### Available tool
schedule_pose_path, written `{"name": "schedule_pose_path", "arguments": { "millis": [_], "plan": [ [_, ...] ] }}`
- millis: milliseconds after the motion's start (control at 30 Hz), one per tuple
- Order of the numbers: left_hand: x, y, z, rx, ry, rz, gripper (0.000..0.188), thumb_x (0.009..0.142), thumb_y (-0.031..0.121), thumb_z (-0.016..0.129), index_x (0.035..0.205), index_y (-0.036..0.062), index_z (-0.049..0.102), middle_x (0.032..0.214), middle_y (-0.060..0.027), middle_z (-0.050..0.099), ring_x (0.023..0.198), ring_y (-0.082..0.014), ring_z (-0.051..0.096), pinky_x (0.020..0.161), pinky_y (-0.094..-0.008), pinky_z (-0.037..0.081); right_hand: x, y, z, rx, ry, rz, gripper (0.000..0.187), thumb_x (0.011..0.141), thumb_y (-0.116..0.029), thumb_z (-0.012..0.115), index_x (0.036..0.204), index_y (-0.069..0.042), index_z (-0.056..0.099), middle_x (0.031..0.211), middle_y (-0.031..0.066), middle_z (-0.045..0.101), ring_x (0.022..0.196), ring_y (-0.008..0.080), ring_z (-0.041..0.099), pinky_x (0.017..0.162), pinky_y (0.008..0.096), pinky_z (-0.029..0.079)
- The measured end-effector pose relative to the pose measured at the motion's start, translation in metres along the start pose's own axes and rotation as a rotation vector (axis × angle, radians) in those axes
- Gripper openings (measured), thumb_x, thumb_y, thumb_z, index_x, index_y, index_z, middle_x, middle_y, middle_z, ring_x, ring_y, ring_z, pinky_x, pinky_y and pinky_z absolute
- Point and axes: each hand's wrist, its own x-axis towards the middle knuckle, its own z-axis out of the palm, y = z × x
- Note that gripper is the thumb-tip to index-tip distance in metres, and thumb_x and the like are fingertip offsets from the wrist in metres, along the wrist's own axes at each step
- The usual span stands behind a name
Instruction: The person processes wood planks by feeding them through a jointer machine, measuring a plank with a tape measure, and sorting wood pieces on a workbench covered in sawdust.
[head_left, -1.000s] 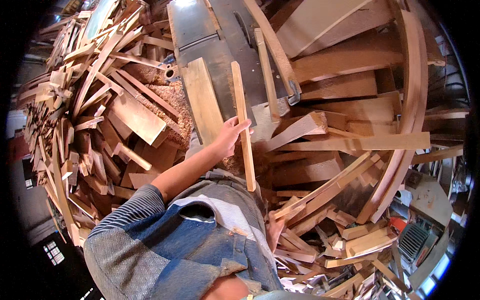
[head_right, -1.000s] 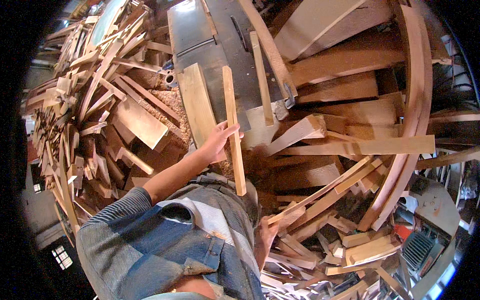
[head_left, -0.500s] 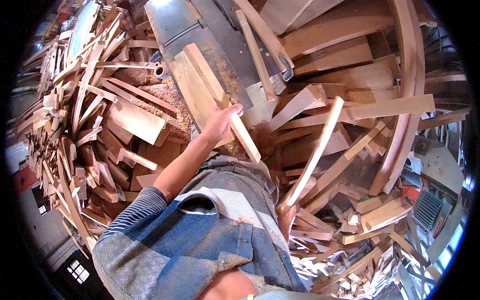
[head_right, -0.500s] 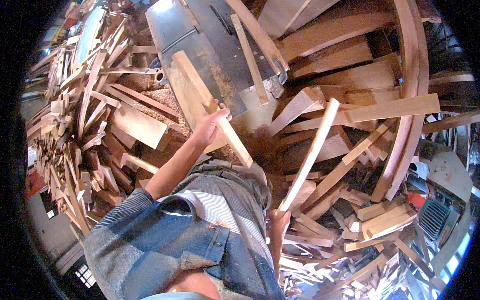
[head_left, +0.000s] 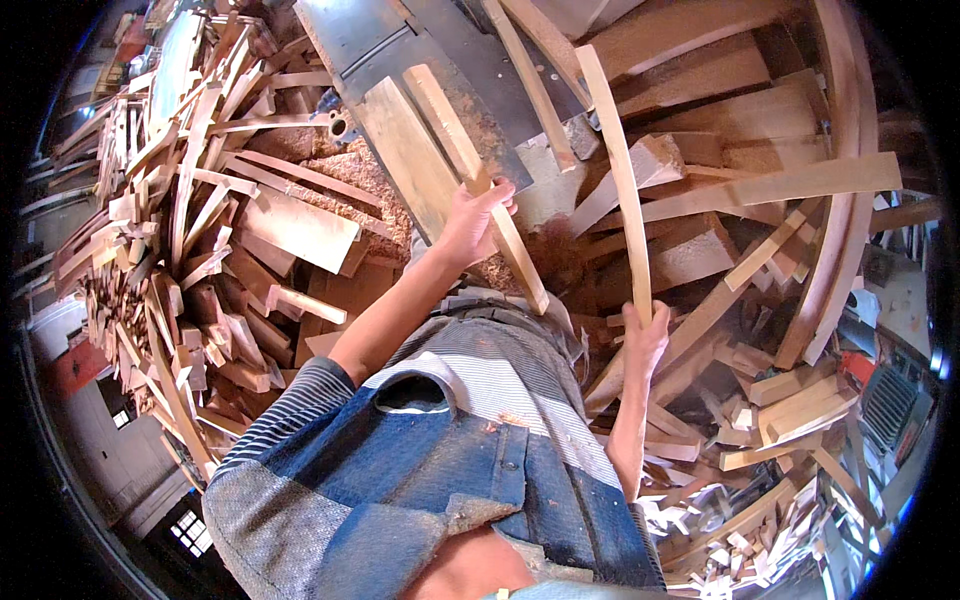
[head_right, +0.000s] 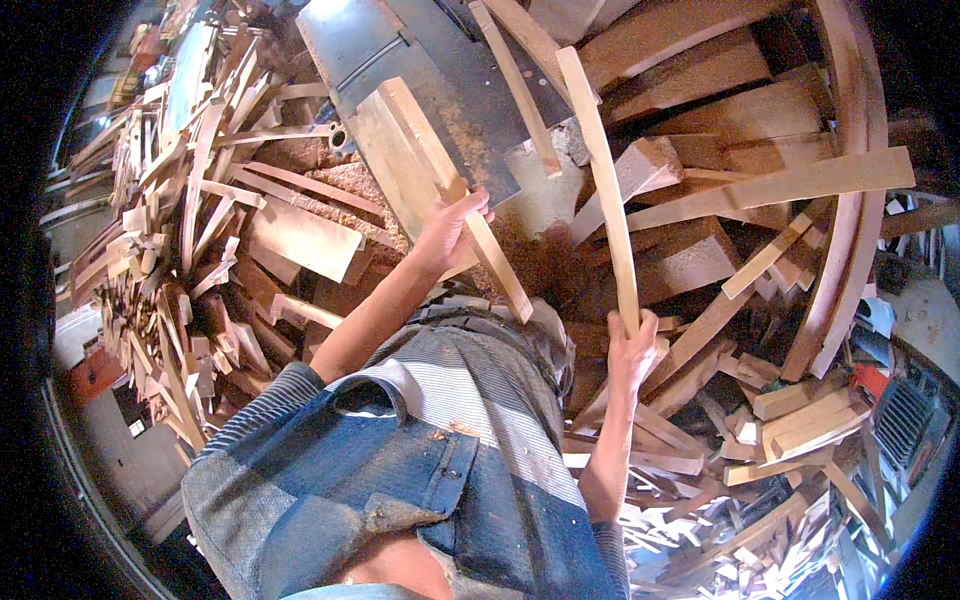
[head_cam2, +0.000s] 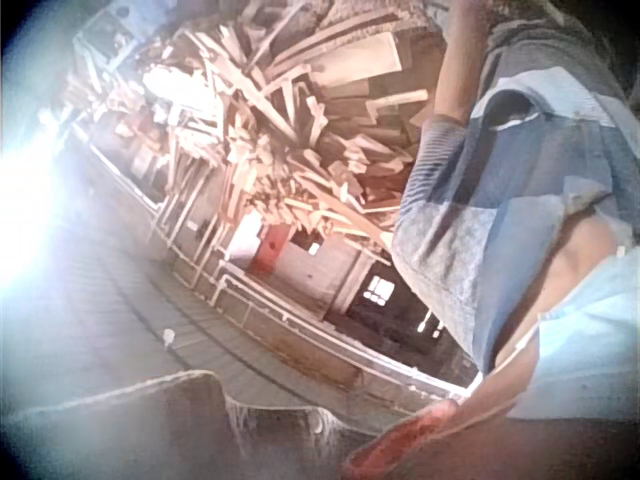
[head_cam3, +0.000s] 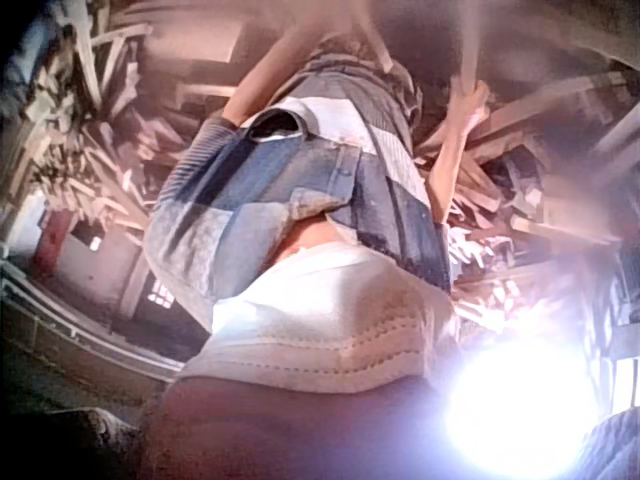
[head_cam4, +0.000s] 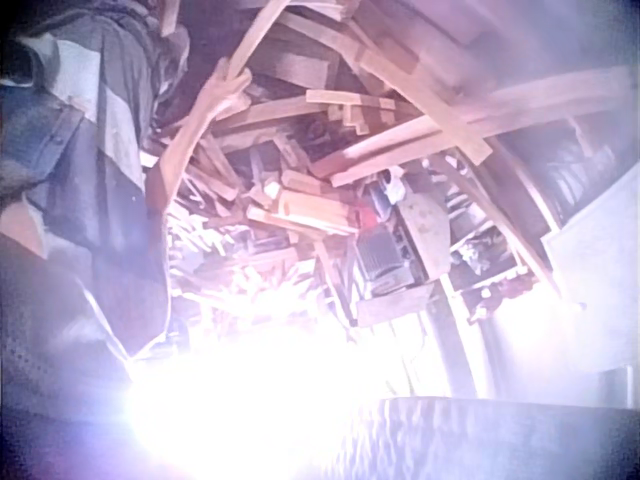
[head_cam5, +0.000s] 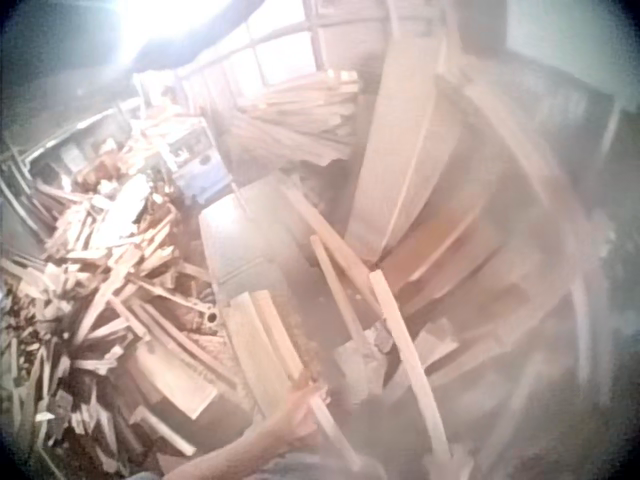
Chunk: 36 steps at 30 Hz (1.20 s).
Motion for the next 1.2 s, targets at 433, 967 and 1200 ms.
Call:
{"name": "schedule_pose_path", "arguments": {
  "millis": [433,967,1200],
  "plan": [
    [-0.009,0.011,-0.014,-0.024,0.161,0.028,0.029,0.089,0.003,0.075,0.112,0.0044,0.058,0.097,-0.0042,0.063,0.083,-0.0165,0.064,0.076,-0.0357,0.055,0.059,-0.007,0.068,-0.33,0.202,-0.437,0.019,0.094,-0.015,0.07,0.105,-0.004,0.058,0.093,0.0178,0.066,0.084,0.0405,0.067,0.069,0.0492,0.056],
    [-0.025,0.032,-0.069,-0.124,0.366,0.138,0.037,0.085,0.003,0.078,0.116,-0.0022,0.058,0.099,-0.0071,0.063,0.08,-0.0179,0.063,0.072,-0.0339,0.053,0.245,-0.119,0.193,-0.301,0.114,-0.569,0.02,0.089,-0.02,0.069,0.098,-0.003,0.07,0.096,0.0181,0.072,0.093,0.0392,0.068,0.081,0.0512,0.053],
    [-0.018,0.023,-0.086,-0.087,0.324,0.073,0.037,0.088,0.006,0.076,0.119,0.0002,0.057,0.102,-0.0056,0.062,0.086,-0.018,0.063,0.079,-0.0361,0.055,0.227,-0.091,0.176,-0.081,0.08,-0.293,0.029,0.089,-0.021,0.07,0.111,-0.002,0.073,0.107,0.017,0.073,0.095,0.0347,0.071,0.086,0.0439,0.056]
  ]
}}
